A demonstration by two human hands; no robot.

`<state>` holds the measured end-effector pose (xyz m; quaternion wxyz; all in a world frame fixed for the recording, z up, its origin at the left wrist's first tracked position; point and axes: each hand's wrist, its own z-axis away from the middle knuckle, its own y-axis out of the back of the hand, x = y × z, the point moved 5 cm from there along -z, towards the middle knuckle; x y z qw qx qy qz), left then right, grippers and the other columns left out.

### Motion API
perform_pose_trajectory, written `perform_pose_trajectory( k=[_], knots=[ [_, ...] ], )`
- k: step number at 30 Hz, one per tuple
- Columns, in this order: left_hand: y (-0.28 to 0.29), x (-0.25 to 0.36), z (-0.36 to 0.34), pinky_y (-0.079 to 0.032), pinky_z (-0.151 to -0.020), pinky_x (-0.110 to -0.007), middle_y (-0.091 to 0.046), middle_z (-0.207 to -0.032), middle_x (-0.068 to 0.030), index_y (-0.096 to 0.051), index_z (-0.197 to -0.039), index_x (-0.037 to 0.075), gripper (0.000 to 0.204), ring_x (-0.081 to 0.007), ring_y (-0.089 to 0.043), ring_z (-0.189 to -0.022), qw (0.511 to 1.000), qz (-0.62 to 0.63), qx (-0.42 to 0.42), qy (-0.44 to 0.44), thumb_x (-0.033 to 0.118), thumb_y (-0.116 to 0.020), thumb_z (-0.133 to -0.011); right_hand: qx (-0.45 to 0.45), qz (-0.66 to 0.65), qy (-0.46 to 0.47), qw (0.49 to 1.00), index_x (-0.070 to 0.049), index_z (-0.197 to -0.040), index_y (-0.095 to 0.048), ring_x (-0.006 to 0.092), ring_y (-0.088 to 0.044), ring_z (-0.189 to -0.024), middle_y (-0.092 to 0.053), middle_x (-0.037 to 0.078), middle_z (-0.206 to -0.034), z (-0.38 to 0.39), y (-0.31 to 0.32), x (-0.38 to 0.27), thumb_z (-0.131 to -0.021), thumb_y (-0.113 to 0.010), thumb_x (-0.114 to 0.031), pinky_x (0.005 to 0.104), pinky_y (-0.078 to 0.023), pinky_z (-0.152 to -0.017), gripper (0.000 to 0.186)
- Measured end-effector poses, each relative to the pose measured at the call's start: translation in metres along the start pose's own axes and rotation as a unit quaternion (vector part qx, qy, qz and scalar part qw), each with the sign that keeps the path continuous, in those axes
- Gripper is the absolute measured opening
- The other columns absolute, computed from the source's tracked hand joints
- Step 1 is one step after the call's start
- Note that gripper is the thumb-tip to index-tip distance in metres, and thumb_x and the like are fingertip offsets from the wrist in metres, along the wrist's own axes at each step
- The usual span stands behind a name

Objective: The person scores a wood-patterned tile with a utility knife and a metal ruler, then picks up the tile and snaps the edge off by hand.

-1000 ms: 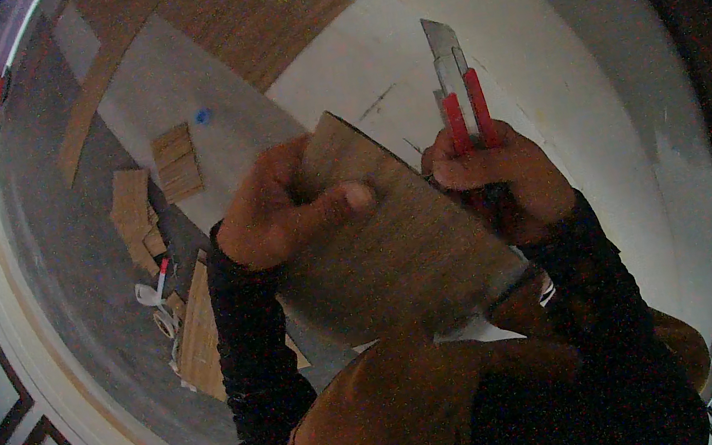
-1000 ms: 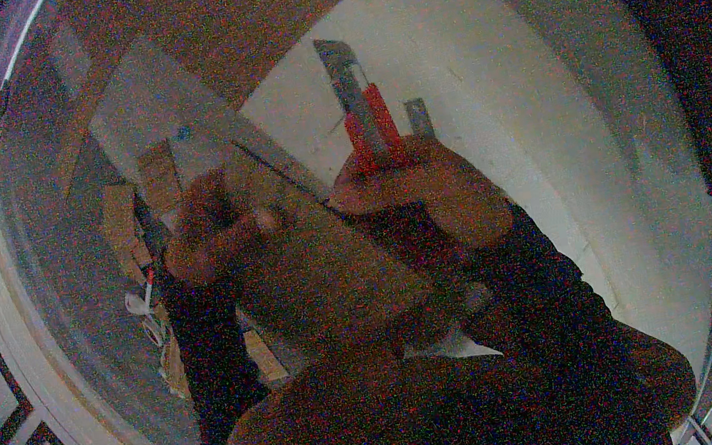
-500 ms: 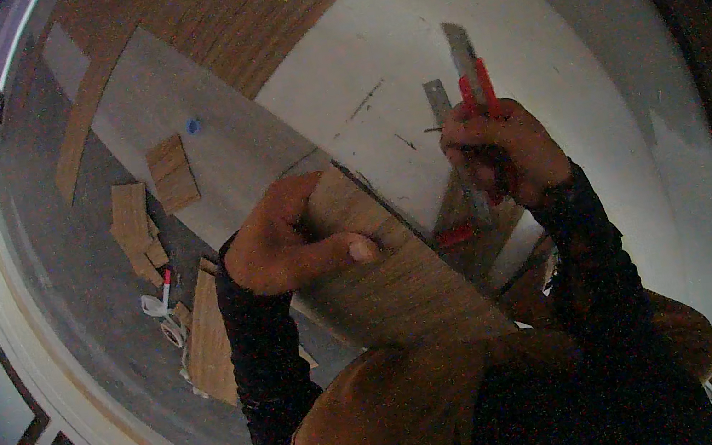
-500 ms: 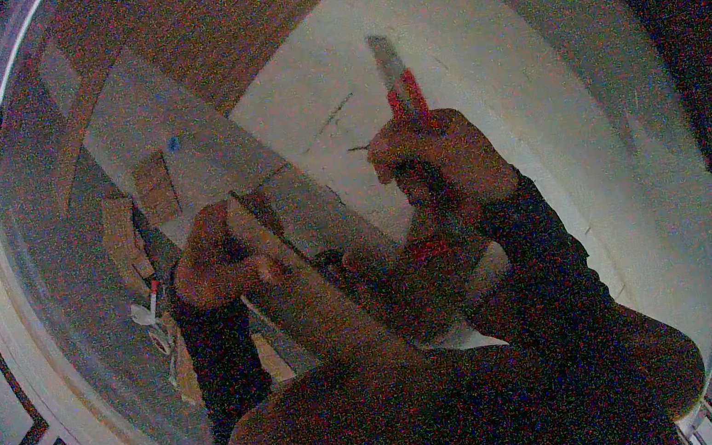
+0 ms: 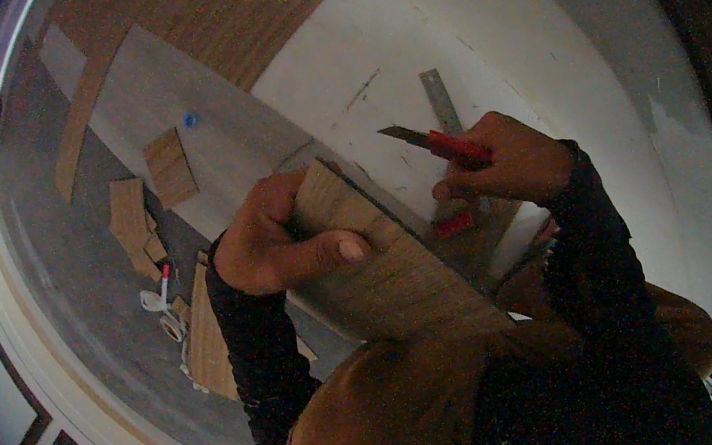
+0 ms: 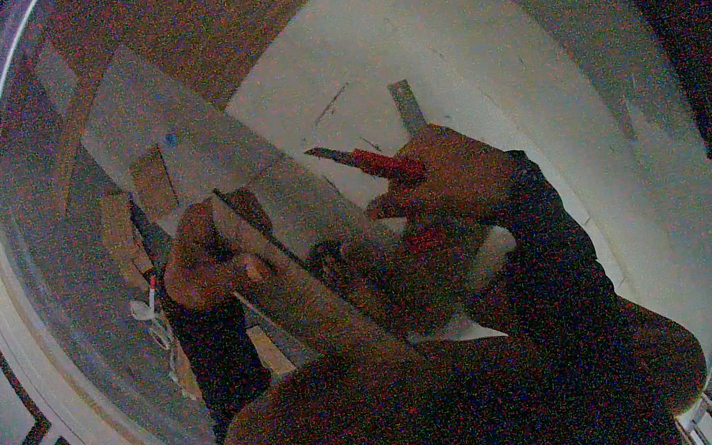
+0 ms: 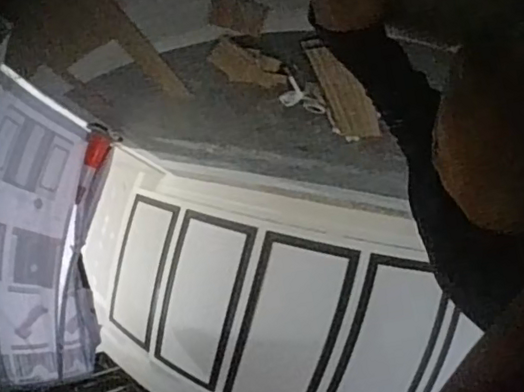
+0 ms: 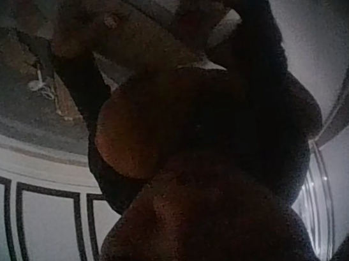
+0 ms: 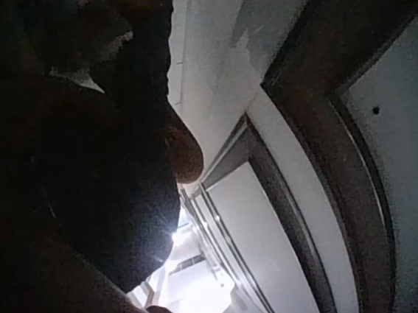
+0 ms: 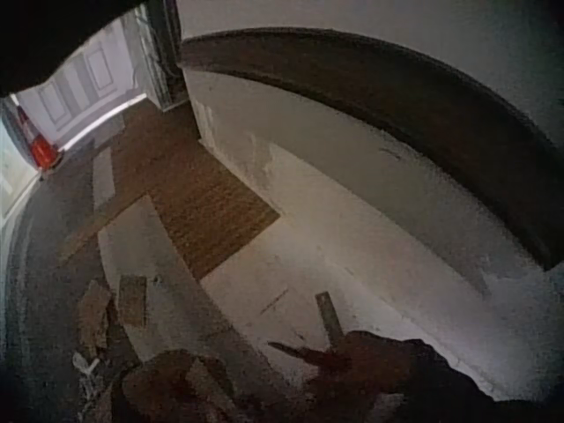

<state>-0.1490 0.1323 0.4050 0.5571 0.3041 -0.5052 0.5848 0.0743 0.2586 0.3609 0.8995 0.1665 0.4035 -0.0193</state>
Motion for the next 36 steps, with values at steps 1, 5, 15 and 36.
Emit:
perform_pose_trajectory(
  k=[1,5,15,36],
  knots=[
    [0.003,0.0,0.0,-0.051,-0.095,-0.034,-0.075,-0.11,-0.0061,-0.068,-0.122,-0.001,0.053,-0.0154,-0.067,-0.104,0.999,-0.027,-0.018,0.001,0.03,-0.088,-0.083,-0.001,-0.001,0.001,1.0,-0.002,-0.073,-0.064,0.0089,-0.044,-0.056,-0.048,-0.002,-0.058,0.004,0.0,-0.008,-0.091,-0.079,-0.038,0.0336,-0.036,-0.055,0.042],
    [0.0,-0.004,0.0,-0.051,-0.096,-0.034,-0.074,-0.113,-0.0066,-0.068,-0.122,-0.001,0.053,-0.0157,-0.066,-0.106,0.999,-0.033,-0.017,0.019,0.03,-0.088,-0.084,-0.014,-0.204,-0.01,0.979,-0.002,-0.08,-0.07,0.0107,-0.057,-0.062,-0.062,0.001,-0.065,0.028,-0.003,-0.043,-0.088,-0.082,-0.035,0.0324,-0.045,-0.059,0.035],
    [-0.005,-0.005,-0.006,-0.053,-0.096,-0.035,-0.075,-0.112,-0.0078,-0.066,-0.128,-0.002,0.053,-0.0156,-0.067,-0.105,0.995,-0.053,-0.025,0.085,0.027,-0.084,-0.087,0.011,-0.232,0.101,0.967,-0.004,-0.082,-0.071,0.011,-0.062,-0.066,-0.068,0.002,-0.073,0.045,-0.013,-0.05,-0.076,-0.092,-0.019,0.0292,-0.047,-0.06,0.027],
    [-0.008,-0.013,-0.001,-0.056,-0.088,-0.035,-0.076,-0.107,-0.0092,-0.067,-0.124,-0.002,0.055,-0.016,-0.07,-0.1,0.989,-0.132,-0.01,0.069,0.035,-0.085,-0.087,-0.003,-0.237,0.047,0.97,-0.006,-0.092,-0.065,0.0133,-0.061,-0.058,-0.063,0.002,-0.073,0.038,-0.032,-0.03,-0.085,-0.083,-0.024,0.0295,-0.048,-0.053,0.026]
  ],
)
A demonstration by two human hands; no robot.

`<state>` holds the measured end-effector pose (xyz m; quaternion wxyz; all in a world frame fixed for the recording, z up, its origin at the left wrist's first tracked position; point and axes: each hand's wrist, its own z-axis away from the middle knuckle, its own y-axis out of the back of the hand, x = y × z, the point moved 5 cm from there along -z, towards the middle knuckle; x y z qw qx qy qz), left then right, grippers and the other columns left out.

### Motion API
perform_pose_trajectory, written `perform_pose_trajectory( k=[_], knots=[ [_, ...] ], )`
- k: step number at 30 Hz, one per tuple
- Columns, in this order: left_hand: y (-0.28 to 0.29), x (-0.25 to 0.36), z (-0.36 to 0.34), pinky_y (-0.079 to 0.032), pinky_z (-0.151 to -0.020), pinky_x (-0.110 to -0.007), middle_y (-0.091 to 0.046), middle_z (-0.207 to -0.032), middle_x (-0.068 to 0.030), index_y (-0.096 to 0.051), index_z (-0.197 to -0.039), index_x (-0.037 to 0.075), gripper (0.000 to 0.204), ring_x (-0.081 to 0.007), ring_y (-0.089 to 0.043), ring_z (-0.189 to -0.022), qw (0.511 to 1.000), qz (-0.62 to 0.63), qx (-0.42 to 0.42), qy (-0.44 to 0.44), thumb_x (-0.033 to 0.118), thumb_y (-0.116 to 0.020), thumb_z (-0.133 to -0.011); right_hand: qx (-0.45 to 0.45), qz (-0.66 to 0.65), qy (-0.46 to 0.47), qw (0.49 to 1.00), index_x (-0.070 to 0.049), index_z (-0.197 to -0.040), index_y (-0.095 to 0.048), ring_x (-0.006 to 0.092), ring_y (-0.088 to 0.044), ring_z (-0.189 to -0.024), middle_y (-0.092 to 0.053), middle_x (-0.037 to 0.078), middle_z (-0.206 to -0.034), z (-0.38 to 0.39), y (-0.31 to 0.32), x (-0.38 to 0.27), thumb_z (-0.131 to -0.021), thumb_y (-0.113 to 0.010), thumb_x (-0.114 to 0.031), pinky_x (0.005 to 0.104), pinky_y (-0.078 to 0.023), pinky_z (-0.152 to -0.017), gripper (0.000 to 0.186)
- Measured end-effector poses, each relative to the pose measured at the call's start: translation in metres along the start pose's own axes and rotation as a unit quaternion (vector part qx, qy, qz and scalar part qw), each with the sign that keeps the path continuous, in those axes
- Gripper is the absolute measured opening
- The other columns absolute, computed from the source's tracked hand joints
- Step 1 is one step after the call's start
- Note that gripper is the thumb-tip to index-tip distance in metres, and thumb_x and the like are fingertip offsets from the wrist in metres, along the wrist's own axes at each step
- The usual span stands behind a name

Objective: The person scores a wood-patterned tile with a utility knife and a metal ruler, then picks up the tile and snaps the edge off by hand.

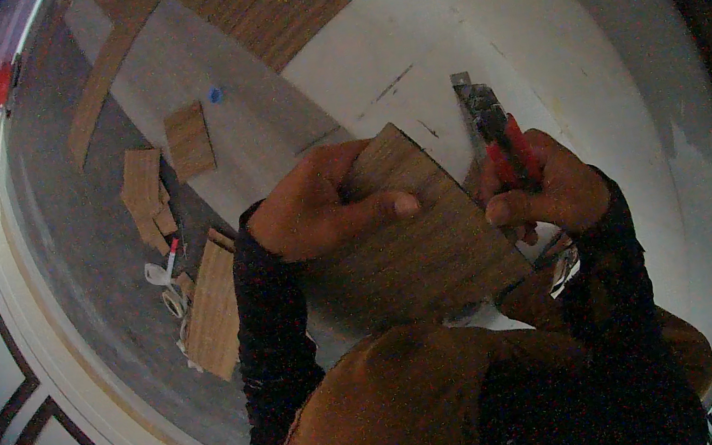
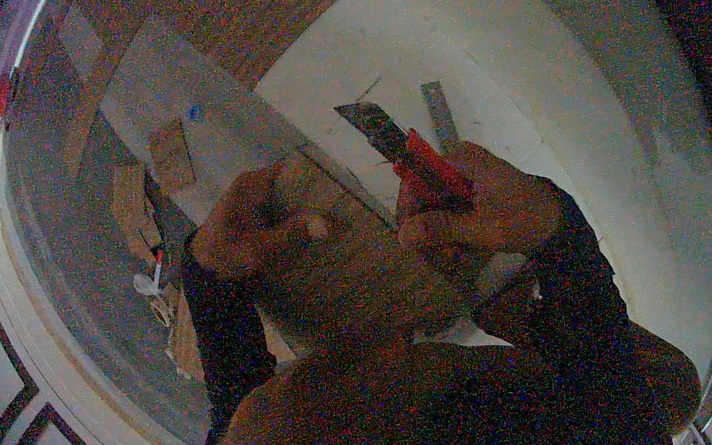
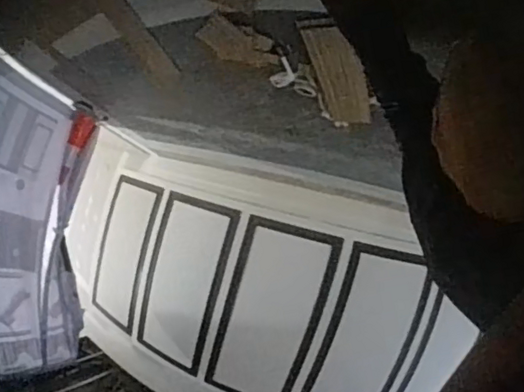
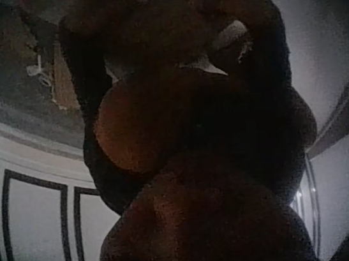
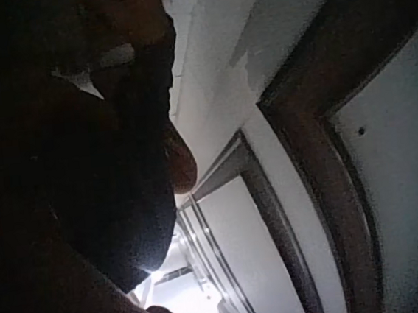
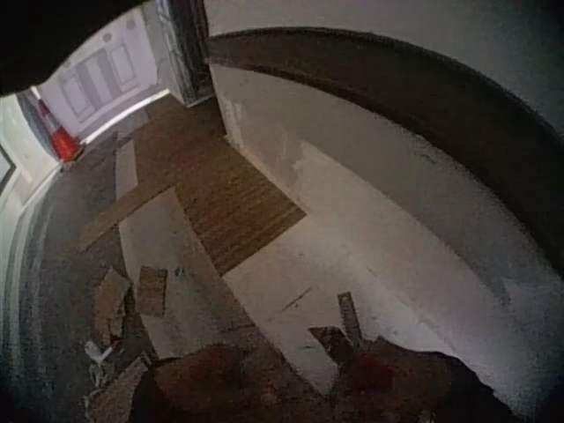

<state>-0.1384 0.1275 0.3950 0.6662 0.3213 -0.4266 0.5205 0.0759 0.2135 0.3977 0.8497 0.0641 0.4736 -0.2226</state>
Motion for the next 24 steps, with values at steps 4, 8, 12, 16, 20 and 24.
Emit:
perform_pose_trajectory(
  k=[4,8,12,16,20,24],
  knots=[
    [-0.001,0.001,0.007,-0.056,-0.088,-0.034,-0.076,-0.107,-0.0093,-0.067,-0.124,-0.002,0.055,-0.0159,-0.07,-0.099,1.0,0.0,-0.016,-0.006,0.034,-0.086,-0.086,0.14,-0.091,-0.009,0.986,-0.007,-0.093,-0.062,0.0124,-0.06,-0.057,-0.059,0.0,-0.07,-0.01,0.02,0.03,-0.087,-0.082,-0.026,0.0279,-0.046,-0.045,0.028],
    [-0.005,-0.003,0.007,-0.056,-0.087,-0.034,-0.076,-0.106,-0.0094,-0.067,-0.124,-0.002,0.056,-0.0158,-0.07,-0.099,1.0,0.017,-0.024,-0.001,0.033,-0.087,-0.085,0.116,-0.122,-0.008,0.986,-0.006,-0.092,-0.065,0.012,-0.062,-0.063,-0.065,0.001,-0.074,-0.012,0.007,0.018,-0.088,-0.081,-0.027,0.0281,-0.049,-0.053,0.027],
    [-0.004,0.008,-0.004,-0.056,-0.087,-0.034,-0.076,-0.107,-0.0092,-0.067,-0.124,-0.002,0.056,-0.0157,-0.07,-0.099,0.999,0.0,-0.045,-0.008,0.032,-0.087,-0.085,0.057,-0.051,0.083,0.994,-0.003,-0.085,-0.068,0.0127,-0.063,-0.069,-0.069,0.002,-0.078,-0.02,0.004,-0.008,-0.084,-0.085,-0.026,0.031,-0.051,-0.065,0.028],
    [-0.007,0.011,-0.011,-0.056,-0.089,-0.034,-0.076,-0.109,-0.0094,-0.066,-0.127,-0.002,0.053,-0.0162,-0.07,-0.101,0.996,-0.044,-0.075,-0.01,0.028,-0.085,-0.088,0.043,0.037,0.111,0.992,-0.004,-0.08,-0.068,0.0133,-0.062,-0.07,-0.068,0.002,-0.077,-0.017,0.005,-0.02,-0.081,-0.088,-0.023,0.0313,-0.049,-0.067,0.028],
    [-0.011,0.007,-0.017,-0.057,-0.089,-0.034,-0.076,-0.109,-0.0103,-0.064,-0.129,-0.003,0.054,-0.017,-0.071,-0.1,0.995,0.016,-0.097,0.003,0.027,-0.084,-0.089,0.032,0.07,0.027,0.997,-0.004,-0.08,-0.068,0.0113,-0.061,-0.069,-0.066,0.002,-0.075,-0.011,0.011,-0.029,-0.081,-0.089,-0.02,0.0288,-0.046,-0.065,0.026],
    [-0.008,0.004,-0.013,-0.057,-0.088,-0.035,-0.076,-0.109,-0.0108,-0.063,-0.13,-0.003,0.055,-0.0174,-0.071,-0.1,0.995,-0.032,-0.1,-0.004,0.027,-0.084,-0.089,0.043,0.094,0.011,0.995,-0.004,-0.078,-0.066,0.0102,-0.06,-0.067,-0.063,0.001,-0.072,-0.006,0.006,-0.022,-0.085,-0.086,-0.019,0.0285,-0.047,-0.064,0.026]
  ],
)
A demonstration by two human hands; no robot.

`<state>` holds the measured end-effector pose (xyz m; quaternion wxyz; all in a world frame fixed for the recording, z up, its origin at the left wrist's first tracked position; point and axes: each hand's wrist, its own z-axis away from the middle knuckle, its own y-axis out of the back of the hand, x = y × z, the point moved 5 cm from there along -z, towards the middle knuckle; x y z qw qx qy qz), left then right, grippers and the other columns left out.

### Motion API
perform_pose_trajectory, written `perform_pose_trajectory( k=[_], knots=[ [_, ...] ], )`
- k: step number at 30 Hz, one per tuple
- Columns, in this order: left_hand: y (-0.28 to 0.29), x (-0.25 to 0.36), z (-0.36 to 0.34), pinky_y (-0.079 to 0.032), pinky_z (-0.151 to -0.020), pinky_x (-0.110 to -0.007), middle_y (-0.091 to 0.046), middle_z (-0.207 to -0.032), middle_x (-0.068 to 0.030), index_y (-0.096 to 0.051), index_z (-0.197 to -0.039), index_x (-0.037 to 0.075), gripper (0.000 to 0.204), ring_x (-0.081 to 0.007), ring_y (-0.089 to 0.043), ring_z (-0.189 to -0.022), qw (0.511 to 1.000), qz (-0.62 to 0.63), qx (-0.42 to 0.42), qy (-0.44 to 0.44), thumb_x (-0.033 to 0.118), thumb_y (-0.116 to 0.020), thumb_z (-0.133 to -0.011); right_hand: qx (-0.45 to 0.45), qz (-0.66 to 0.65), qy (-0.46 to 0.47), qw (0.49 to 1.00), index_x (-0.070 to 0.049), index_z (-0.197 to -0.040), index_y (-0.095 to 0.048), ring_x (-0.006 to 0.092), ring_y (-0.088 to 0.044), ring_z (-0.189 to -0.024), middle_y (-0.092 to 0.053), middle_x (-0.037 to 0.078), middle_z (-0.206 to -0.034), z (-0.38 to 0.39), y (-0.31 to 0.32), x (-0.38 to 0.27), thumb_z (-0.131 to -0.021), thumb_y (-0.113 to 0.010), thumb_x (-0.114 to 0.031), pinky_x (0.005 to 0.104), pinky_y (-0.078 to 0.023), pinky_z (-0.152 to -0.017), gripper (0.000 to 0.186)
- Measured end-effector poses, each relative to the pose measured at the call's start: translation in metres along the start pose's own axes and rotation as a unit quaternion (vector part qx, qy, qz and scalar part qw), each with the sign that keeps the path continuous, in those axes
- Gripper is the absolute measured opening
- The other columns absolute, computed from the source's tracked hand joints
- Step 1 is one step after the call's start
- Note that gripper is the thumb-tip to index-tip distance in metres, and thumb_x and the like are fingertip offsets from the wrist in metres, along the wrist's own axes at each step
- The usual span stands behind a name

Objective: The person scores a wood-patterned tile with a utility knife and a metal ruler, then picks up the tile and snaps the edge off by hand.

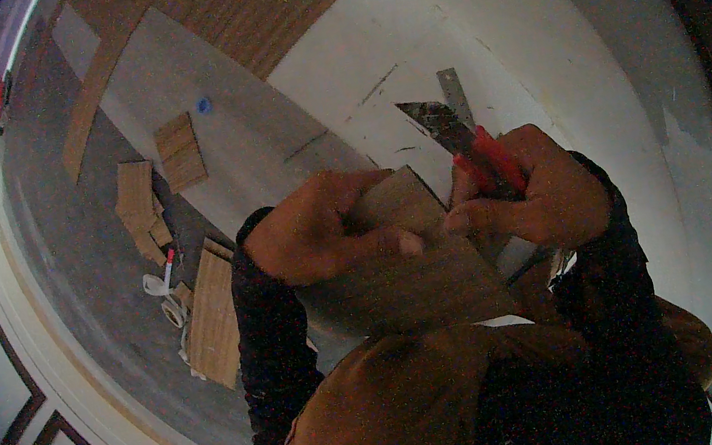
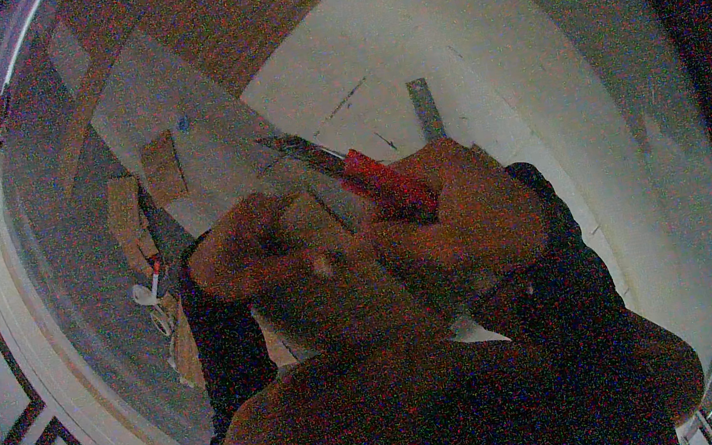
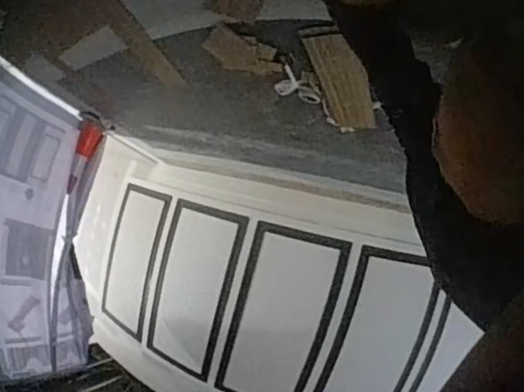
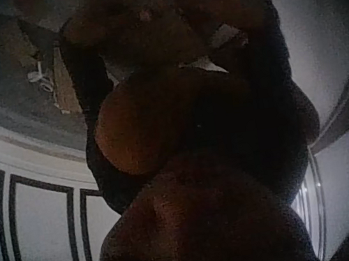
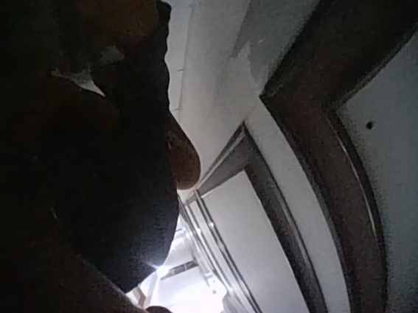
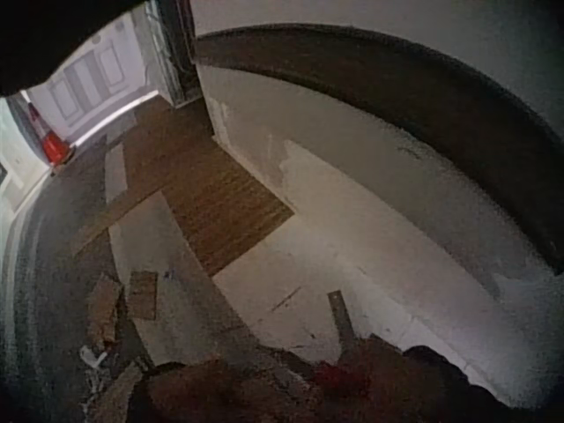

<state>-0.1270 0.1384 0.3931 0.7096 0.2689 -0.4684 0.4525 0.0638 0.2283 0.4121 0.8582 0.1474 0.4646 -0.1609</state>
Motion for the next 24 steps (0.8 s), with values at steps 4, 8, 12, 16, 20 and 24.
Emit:
perform_pose_trajectory(
  k=[4,8,12,16,20,24],
  knots=[
    [-0.002,0.004,-0.006,-0.057,-0.088,-0.035,-0.076,-0.109,-0.01,-0.063,-0.131,-0.003,0.057,-0.0161,-0.07,-0.1,0.999,-0.039,-0.012,-0.015,0.027,-0.085,-0.089,-0.016,-0.036,0.037,0.999,-0.004,-0.079,-0.065,0.0104,-0.06,-0.067,-0.064,0.001,-0.073,0.003,0.003,0.001,-0.089,-0.082,-0.017,0.0286,-0.048,-0.065,0.024],
    [-0.002,0.002,0.0,-0.056,-0.089,-0.034,-0.076,-0.11,-0.0089,-0.063,-0.131,-0.002,0.056,-0.0145,-0.069,-0.101,0.999,0.029,-0.017,-0.012,0.027,-0.085,-0.088,-0.011,-0.092,0.041,0.995,-0.003,-0.082,-0.066,0.0112,-0.061,-0.069,-0.065,0.002,-0.076,0.001,-0.004,0.007,-0.092,-0.079,-0.016,0.0289,-0.049,-0.065,0.02],
    [-0.003,-0.003,-0.002,-0.055,-0.091,-0.034,-0.076,-0.109,-0.0082,-0.064,-0.129,-0.002,0.053,-0.0136,-0.068,-0.102,0.996,0.087,0.03,-0.016,0.026,-0.084,-0.089,0.065,-0.129,0.052,0.988,-0.002,-0.085,-0.068,0.0128,-0.061,-0.071,-0.064,0.002,-0.076,0.008,-0.008,0.006,-0.092,-0.078,-0.017,0.0301,-0.049,-0.067,0.019],
    [0.002,0.002,-0.003,-0.055,-0.09,-0.034,-0.076,-0.109,-0.0085,-0.066,-0.126,-0.001,0.053,-0.0143,-0.068,-0.102,1.0,0.016,0.015,0.002,0.029,-0.085,-0.088,0.043,0.042,0.055,0.997,-0.002,-0.088,-0.069,0.0126,-0.059,-0.074,-0.063,0.001,-0.076,0.008,0.003,-0.013,-0.092,-0.079,-0.02,0.0293,-0.047,-0.07,0.021],
    [-0.002,-0.002,-0.011,-0.055,-0.091,-0.035,-0.076,-0.109,-0.0088,-0.067,-0.124,-0.001,0.054,-0.0143,-0.068,-0.102,0.993,0.119,-0.028,0.003,0.032,-0.087,-0.085,0.021,-0.014,0.097,0.995,-0.005,-0.087,-0.067,0.0113,-0.056,-0.072,-0.061,-0.001,-0.075,0.001,0.001,0.004,-0.091,-0.079,-0.026,0.0282,-0.044,-0.066,0.024],
    [0.004,0.0,-0.021,-0.054,-0.091,-0.035,-0.076,-0.109,-0.0079,-0.068,-0.122,-0.001,0.054,-0.0141,-0.068,-0.101,0.998,0.05,-0.02,-0.045,0.032,-0.088,-0.084,-0.053,-0.196,0.055,0.978,-0.008,-0.084,-0.065,0.0104,-0.055,-0.069,-0.06,-0.002,-0.076,-0.003,0.002,0.002,-0.09,-0.079,-0.026,0.0283,-0.043,-0.062,0.024]
  ],
)
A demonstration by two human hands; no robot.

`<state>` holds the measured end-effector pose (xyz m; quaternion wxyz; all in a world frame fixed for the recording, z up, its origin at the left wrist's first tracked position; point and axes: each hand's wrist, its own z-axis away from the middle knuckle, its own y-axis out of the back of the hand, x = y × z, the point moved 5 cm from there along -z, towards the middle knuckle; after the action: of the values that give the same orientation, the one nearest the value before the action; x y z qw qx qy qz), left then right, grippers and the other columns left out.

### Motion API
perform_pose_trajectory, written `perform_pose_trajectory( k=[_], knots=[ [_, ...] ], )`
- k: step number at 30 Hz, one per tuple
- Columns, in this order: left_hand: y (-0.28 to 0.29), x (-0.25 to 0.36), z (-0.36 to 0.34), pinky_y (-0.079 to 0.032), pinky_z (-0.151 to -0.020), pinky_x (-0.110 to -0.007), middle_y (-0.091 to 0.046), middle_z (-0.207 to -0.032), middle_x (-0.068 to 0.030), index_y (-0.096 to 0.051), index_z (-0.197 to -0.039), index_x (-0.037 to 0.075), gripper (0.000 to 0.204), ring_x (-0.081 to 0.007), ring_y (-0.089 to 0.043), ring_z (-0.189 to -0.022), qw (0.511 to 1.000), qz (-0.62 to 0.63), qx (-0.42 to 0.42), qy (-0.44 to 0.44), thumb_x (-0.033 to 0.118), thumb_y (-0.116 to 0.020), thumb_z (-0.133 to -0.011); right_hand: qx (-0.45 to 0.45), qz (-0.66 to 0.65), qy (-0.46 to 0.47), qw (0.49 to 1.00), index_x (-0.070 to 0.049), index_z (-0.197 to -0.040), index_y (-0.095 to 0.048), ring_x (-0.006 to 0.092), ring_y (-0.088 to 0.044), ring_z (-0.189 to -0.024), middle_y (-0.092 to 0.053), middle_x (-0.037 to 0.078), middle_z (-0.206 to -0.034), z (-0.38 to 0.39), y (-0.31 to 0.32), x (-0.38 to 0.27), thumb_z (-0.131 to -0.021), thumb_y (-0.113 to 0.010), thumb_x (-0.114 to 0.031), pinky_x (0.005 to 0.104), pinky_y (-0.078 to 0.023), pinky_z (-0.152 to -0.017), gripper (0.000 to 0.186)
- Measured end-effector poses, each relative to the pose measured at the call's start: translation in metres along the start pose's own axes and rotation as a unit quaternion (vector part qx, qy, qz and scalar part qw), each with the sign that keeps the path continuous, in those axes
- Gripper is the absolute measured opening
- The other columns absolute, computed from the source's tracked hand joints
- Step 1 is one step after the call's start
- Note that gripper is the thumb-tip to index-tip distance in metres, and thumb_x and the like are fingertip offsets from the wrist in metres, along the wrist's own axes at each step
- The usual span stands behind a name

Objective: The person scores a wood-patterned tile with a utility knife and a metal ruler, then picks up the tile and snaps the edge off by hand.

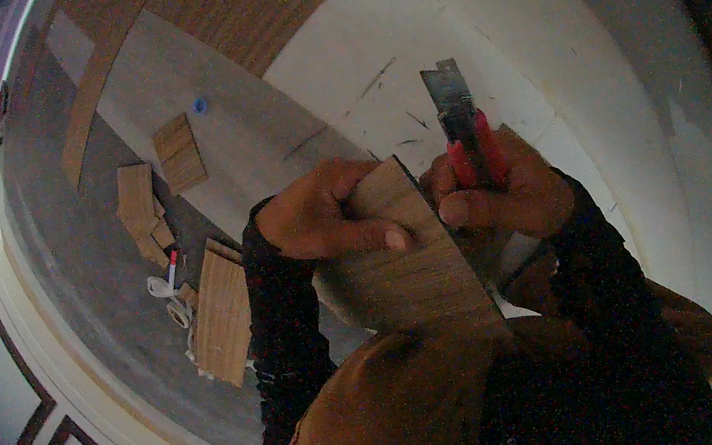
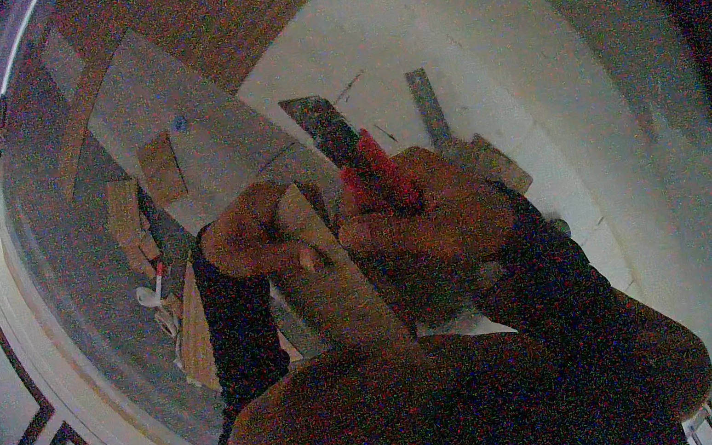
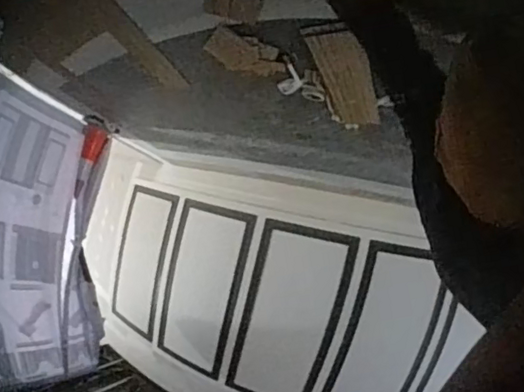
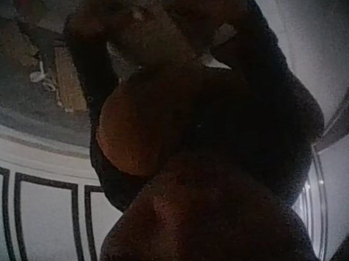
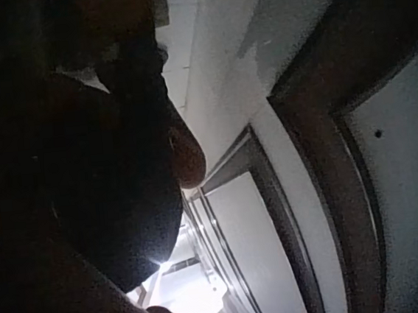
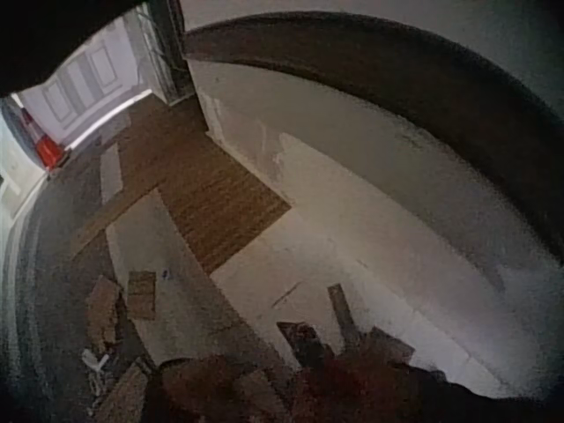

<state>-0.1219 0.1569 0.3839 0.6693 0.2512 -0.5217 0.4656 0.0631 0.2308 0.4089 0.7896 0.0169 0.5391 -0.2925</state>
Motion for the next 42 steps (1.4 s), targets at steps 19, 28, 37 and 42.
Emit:
perform_pose_trajectory(
  k=[19,28,37,42],
  knots=[
    [-0.005,0.012,-0.005,-0.053,-0.092,-0.033,-0.075,-0.108,-0.0074,-0.066,-0.124,-0.002,0.052,-0.0142,-0.067,-0.102,0.998,0.033,-0.036,0.03,0.03,-0.085,-0.087,0.007,0.156,0.011,0.988,-0.002,-0.087,-0.072,0.0103,-0.059,-0.07,-0.065,0.001,-0.072,0.01,0.015,-0.03,-0.086,-0.081,-0.021,0.0293,-0.048,-0.066,0.021],
    [-0.008,0.028,0.003,-0.055,-0.088,-0.036,-0.076,-0.105,-0.0142,-0.066,-0.125,-0.002,0.052,-0.0175,-0.07,-0.099,0.992,-0.089,0.025,0.088,0.032,-0.083,-0.089,0.017,0.185,-0.054,0.981,0.0,-0.086,-0.072,0.0106,-0.063,-0.066,-0.069,0.004,-0.071,0.011,0.016,-0.031,-0.084,-0.079,-0.018,0.0296,-0.051,-0.064,0.019],
    [-0.02,0.02,0.01,-0.057,-0.079,-0.04,-0.076,-0.095,-0.0199,-0.069,-0.118,-0.001,0.052,-0.0285,-0.076,-0.089,0.984,-0.133,0.102,0.058,0.038,-0.082,-0.087,0.094,0.426,0.043,0.899,-0.002,-0.088,-0.072,0.0185,-0.059,-0.062,-0.064,0.01,-0.068,0.018,-0.002,-0.047,-0.078,-0.075,-0.014,0.0348,-0.049,-0.063,0.015],
    [-0.018,0.023,0.014,-0.056,-0.078,-0.042,-0.075,-0.094,-0.0226,-0.069,-0.114,0.0,0.047,-0.0341,-0.076,-0.088,0.976,-0.18,0.088,0.088,0.037,-0.08,-0.088,0.14,0.49,0.105,0.854,-0.004,-0.087,-0.071,0.0284,-0.055,-0.057,-0.057,0.015,-0.066,0.017,-0.007,-0.043,-0.075,-0.074,-0.016,0.0398,-0.046,-0.06,0.017]
  ],
)
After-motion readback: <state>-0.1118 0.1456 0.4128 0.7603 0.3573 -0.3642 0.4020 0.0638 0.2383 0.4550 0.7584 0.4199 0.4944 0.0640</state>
